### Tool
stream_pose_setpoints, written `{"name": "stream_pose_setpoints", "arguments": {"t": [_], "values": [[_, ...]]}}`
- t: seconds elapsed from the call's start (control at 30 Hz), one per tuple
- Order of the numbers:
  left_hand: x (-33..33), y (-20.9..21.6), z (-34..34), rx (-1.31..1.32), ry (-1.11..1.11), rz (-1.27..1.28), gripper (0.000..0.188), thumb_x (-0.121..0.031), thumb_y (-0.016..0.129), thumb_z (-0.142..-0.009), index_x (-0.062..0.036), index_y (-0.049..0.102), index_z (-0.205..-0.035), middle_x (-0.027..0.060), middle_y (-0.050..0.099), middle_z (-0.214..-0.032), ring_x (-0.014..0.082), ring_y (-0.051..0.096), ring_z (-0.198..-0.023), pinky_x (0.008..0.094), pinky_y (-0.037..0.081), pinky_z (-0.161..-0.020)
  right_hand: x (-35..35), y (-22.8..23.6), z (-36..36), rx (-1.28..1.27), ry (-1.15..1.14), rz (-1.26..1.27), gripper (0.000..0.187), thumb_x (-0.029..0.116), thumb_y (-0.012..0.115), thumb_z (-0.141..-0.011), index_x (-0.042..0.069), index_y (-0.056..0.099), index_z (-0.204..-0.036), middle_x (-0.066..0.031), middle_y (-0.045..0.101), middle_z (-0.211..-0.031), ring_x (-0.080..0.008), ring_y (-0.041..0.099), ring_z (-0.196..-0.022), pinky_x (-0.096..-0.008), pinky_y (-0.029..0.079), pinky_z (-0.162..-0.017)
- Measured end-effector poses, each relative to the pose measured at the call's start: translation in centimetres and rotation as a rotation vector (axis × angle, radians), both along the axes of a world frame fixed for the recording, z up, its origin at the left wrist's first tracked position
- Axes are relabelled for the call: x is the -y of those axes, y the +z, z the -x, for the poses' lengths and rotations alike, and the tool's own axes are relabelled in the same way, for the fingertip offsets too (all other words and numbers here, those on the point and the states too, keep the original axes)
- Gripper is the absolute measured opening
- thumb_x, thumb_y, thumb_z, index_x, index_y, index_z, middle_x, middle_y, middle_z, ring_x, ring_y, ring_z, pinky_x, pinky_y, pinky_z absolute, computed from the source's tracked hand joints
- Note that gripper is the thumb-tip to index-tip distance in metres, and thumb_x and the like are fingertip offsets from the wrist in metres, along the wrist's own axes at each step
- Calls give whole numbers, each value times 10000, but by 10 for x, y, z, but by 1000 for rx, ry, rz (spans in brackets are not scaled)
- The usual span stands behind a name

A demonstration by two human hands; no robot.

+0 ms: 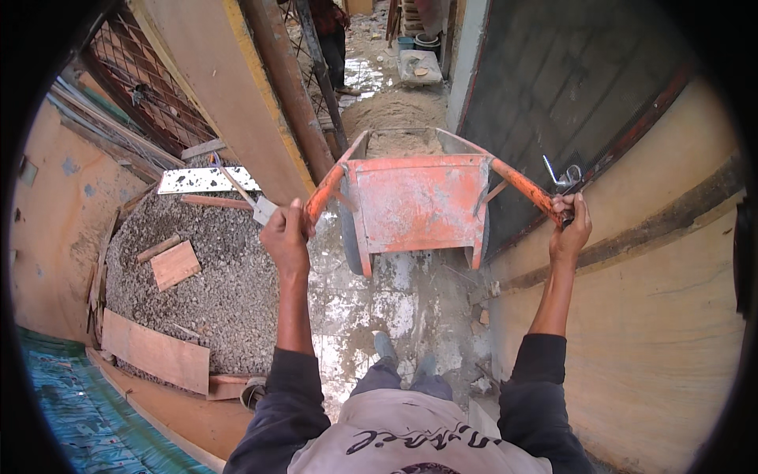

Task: The person walks through a narrow alley and pushes a wheelbarrow filled with wet concrete into a construction area. They repeatedly tilt the wheelbarrow to pour the concrete onto the ground while another worker shovels nearby.

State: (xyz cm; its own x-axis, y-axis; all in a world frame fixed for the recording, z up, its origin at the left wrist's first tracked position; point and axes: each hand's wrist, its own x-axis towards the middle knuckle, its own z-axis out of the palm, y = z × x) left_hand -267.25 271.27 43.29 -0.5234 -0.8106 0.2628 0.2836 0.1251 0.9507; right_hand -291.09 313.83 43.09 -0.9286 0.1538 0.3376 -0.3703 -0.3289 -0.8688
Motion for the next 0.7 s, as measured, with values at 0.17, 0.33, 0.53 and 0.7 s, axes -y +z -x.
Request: {"name": "stream_pose_setpoints", "arguments": {"t": [0.17,0.33,0.53,0.7], "values": [[-54,18,-38,-100,75,68,322,-76,577,-1009,-50,519,-694,78,578,-592,116,523,-500,269,446,-512,-5,14,6,-133,-203,-45,277,167,487,-1059,-15,607,-888,-87,589,-682,-198,613,-700,-419,541,-894],[-70,3,-79,-173,39,185,270,-197,566,-1034,-35,530,-821,108,600,-660,178,586,-582,388,550,-692,-34,0,-40,-131,-183,-16,238,132,460,-1055,-9,582,-908,-79,560,-658,-205,599,-688,-477,539,-913],[-90,-18,-69,-263,324,407,449,-448,553,-1019,-47,416,-1169,137,631,-825,246,652,-809,512,545,-924,-33,-7,-54,-219,-269,-72,266,208,413,-1045,-25,530,-1094,-81,554,-664,-251,613,-713,-523,557,-900],[-69,-28,-60,-425,289,481,372,-398,447,-1043,-53,420,-1177,134,581,-687,255,622,-650,518,590,-760,-26,4,-50,-193,-390,49,359,272,394,-1034,-42,560,-1088,-93,547,-614,-247,604,-623,-524,574,-845]]}}
